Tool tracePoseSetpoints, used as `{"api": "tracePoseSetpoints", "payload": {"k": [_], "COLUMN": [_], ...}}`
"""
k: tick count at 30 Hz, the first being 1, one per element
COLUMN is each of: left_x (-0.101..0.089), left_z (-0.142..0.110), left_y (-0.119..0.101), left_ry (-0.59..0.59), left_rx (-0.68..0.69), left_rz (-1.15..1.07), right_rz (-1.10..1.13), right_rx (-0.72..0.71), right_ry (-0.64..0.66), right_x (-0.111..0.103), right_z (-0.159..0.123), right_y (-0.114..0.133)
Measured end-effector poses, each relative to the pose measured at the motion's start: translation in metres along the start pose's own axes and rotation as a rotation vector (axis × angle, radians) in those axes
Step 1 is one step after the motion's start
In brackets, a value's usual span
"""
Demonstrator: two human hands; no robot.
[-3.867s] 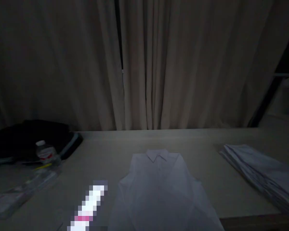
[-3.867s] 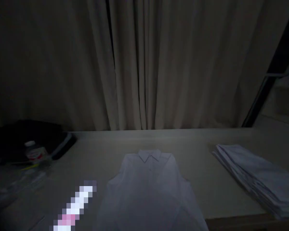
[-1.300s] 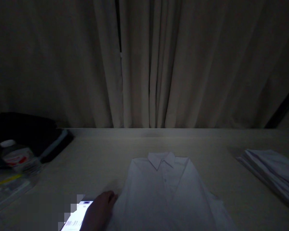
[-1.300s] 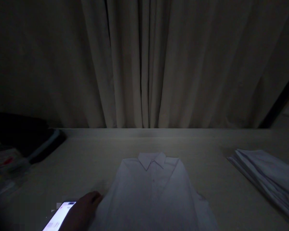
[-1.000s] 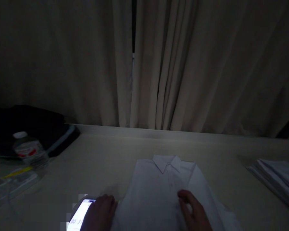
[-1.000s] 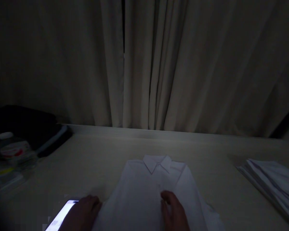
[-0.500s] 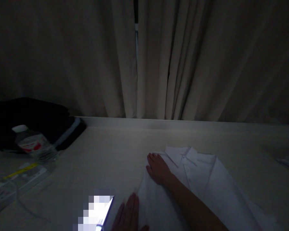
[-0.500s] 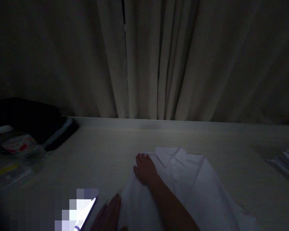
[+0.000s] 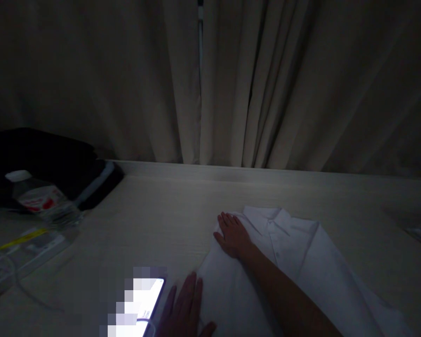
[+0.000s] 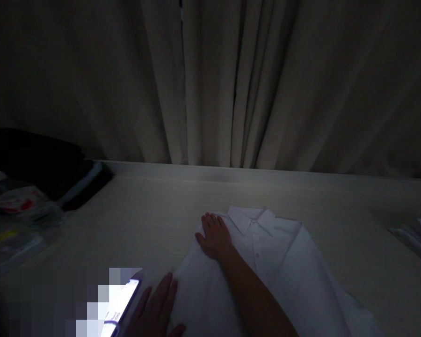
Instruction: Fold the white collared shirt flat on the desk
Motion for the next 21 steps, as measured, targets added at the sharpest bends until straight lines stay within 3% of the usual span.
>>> {"api": "tracePoseSetpoints", "payload": {"k": [6,10,13,17,19,21], "left_x": [-0.005,-0.005,-0.008,-0.02,-0.024,-0.026], "left_z": [0.005,0.004,0.002,-0.002,0.003,0.017], "left_y": [0.0,-0.003,0.003,0.011,-0.001,-0.025], "left_ry": [-0.067,-0.031,0.031,0.138,0.155,0.173], "left_rx": [0.073,0.058,0.027,-0.151,-0.101,0.063], "left_rz": [0.017,0.016,-0.067,-0.239,-0.373,-0.546], "right_rz": [-0.007,0.039,0.108,0.283,0.405,0.49], "right_rx": [0.006,-0.015,0.035,0.14,0.242,0.391], "right_ry": [0.005,0.034,-0.056,-0.168,-0.153,-0.141], "right_x": [0.0,-0.004,-0.019,-0.053,-0.069,-0.08], "right_z": [0.002,0.001,-0.012,-0.075,-0.128,-0.189], "right_y": [-0.002,0.0,0.001,-0.011,-0.028,-0.053]}}
Point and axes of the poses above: each hand's wrist, its own z-axis towards the middle knuckle, its own x-axis out of the palm, y = z × x, the point moved 2 cm from there along z, towards the middle knuckle, and after that the axes turned 7 degrees about x, right-handed, at the moved point
